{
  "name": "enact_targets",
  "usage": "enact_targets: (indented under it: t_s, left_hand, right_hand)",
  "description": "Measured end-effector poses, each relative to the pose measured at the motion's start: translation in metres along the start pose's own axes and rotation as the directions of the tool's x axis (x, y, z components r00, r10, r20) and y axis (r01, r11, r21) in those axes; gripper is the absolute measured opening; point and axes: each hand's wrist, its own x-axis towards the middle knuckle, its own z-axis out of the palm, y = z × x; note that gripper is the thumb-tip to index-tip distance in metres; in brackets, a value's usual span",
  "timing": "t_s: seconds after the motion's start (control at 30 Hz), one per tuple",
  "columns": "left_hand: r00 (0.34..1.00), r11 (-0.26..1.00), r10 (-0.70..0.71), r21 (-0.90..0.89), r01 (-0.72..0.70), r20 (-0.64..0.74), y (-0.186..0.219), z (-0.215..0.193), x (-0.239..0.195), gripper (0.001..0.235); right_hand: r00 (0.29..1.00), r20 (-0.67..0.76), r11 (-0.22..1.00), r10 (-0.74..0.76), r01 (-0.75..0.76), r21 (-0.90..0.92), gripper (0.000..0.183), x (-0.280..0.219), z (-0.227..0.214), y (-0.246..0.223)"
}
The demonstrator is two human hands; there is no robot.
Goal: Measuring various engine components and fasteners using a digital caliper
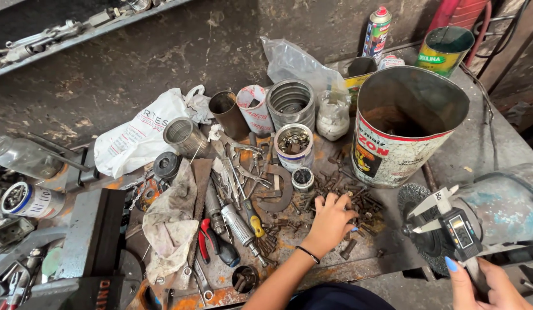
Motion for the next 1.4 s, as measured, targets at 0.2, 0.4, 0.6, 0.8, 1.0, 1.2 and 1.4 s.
enact_targets:
  t_s: [0.2, 0.4, 0.6, 0.8, 1.0, 1.2, 1.4]
  left_hand:
    - [0.986, 0.993, -0.106, 0.027, 0.111, -0.130, 0.006, -0.010, 0.005, 0.019]
    - [0.987, 0.946, -0.153, 0.298, 0.131, 0.053, 0.012, -0.014, -0.003, 0.026]
    - [1.000, 0.987, 0.015, 0.160, -0.017, 0.019, 0.002, -0.022, -0.005, 0.038]
    - [0.961, 0.897, 0.273, 0.350, -0.269, 0.038, -0.005, -0.015, 0.003, 0.020]
    - [0.994, 0.988, -0.099, 0.119, 0.102, -0.036, -0.014, -0.032, -0.007, 0.014]
    - [0.991, 0.953, -0.132, 0.276, 0.123, 0.017, -0.030, -0.013, -0.025, 0.022]
    - [0.999, 0.953, 0.042, 0.301, -0.032, -0.025, -0.031, -0.015, -0.024, 0.041]
  right_hand:
    - [0.998, -0.013, 0.997, -0.068, 0.068, 0.038, 0.028, 0.000, -0.003, 0.001]
    - [0.990, -0.038, 0.991, -0.133, 0.133, 0.002, 0.034, 0.000, 0.005, 0.015]
    - [0.986, -0.022, 0.983, -0.166, 0.164, -0.086, 0.039, 0.001, 0.007, 0.023]
    - [0.989, 0.024, 0.989, -0.143, 0.143, -0.021, 0.028, 0.001, 0.002, 0.006]
    - [0.991, 0.051, 0.988, -0.123, 0.127, -0.089, 0.031, 0.004, 0.011, 0.019]
    - [0.980, -0.001, 0.980, -0.200, 0.200, -0.018, 0.029, 0.003, 0.027, 0.041]
    - [0.976, -0.008, 0.976, -0.216, 0.216, 0.032, 0.028, 0.002, 0.030, 0.036]
